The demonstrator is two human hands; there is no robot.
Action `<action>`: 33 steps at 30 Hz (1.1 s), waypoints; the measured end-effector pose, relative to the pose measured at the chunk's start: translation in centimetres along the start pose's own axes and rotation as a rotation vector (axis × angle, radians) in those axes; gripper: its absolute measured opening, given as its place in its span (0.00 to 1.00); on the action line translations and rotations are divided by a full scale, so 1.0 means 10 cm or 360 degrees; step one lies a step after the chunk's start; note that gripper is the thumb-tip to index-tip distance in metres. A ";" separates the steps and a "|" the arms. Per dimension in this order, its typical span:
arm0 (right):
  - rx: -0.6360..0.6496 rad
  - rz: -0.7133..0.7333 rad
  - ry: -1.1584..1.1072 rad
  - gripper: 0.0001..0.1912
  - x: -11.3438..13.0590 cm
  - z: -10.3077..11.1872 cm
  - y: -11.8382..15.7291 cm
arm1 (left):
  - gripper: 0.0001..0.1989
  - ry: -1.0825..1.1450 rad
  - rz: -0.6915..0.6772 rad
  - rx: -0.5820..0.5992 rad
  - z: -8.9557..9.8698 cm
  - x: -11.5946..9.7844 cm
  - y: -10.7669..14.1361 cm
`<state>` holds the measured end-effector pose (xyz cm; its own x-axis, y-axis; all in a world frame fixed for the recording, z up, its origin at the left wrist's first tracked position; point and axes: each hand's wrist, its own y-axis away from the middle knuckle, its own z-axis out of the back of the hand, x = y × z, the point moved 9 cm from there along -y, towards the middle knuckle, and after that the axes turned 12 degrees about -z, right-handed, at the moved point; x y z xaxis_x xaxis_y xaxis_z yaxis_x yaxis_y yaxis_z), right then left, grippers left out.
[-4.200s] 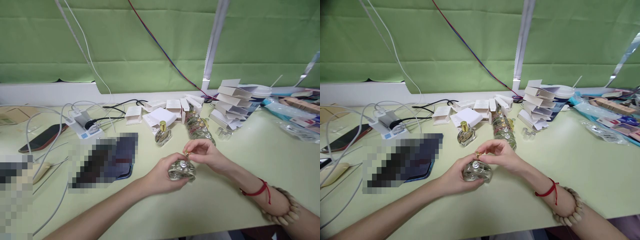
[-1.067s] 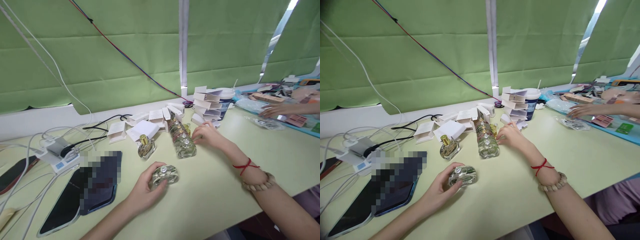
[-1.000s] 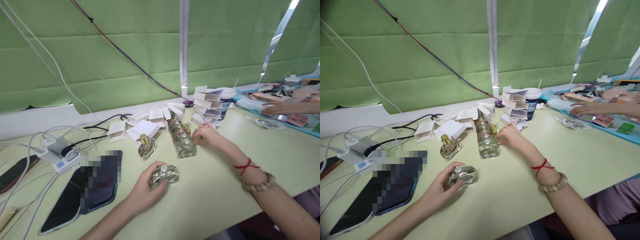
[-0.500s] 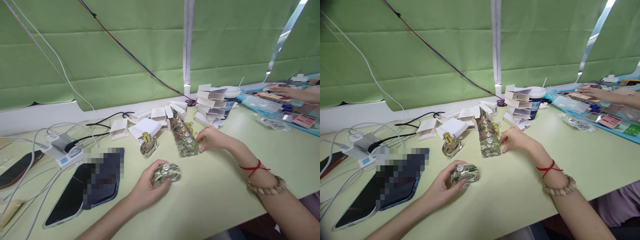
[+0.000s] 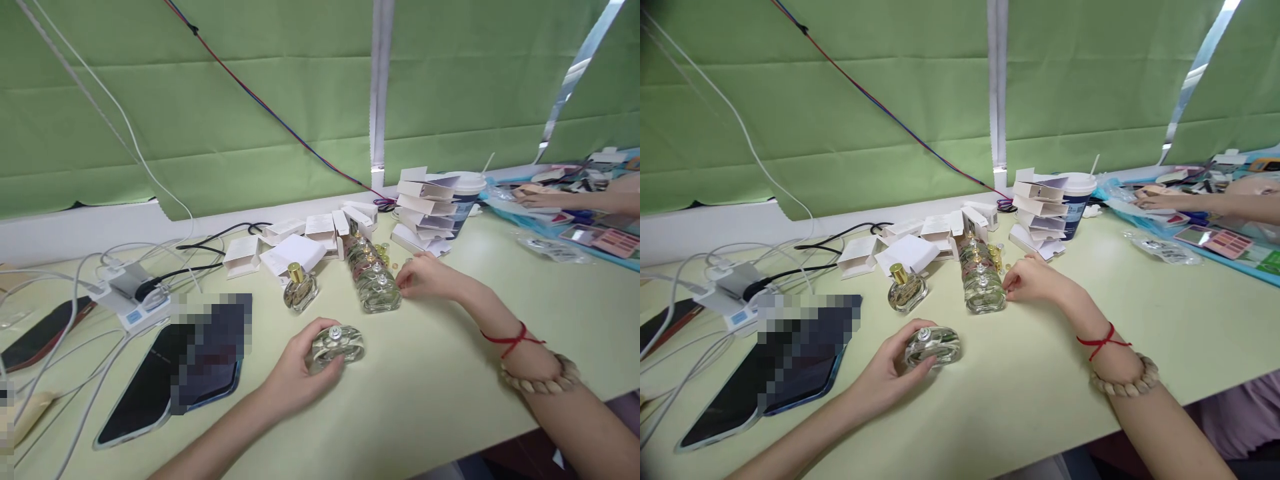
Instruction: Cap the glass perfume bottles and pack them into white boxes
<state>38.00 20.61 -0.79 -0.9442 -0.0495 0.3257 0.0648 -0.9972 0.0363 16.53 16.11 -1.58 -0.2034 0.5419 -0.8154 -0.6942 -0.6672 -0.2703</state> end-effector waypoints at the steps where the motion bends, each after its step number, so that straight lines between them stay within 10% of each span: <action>1: -0.0028 -0.0009 0.0002 0.05 -0.01 0.01 -0.01 | 0.11 0.0001 -0.0003 0.0000 0.00 0.00 0.00; 20: -0.0493 -0.0212 0.0348 0.10 0.03 0.10 -0.08 | 0.11 -0.0036 -0.0035 0.0000 0.00 0.00 0.01; 28: -0.1442 0.0144 -0.0910 0.07 0.14 0.74 0.42 | 0.16 0.0099 0.0025 0.0011 -0.03 0.02 0.02; 33: -0.0741 0.0447 -0.1501 0.07 0.73 0.45 0.44 | 0.15 0.0071 0.0010 0.0079 -0.06 0.01 0.04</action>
<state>32.87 16.12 6.00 -0.2740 -0.4148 0.8677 -0.0764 -0.8899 -0.4496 16.69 15.59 -2.09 -0.1774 0.5137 -0.8394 -0.7267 -0.6436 -0.2403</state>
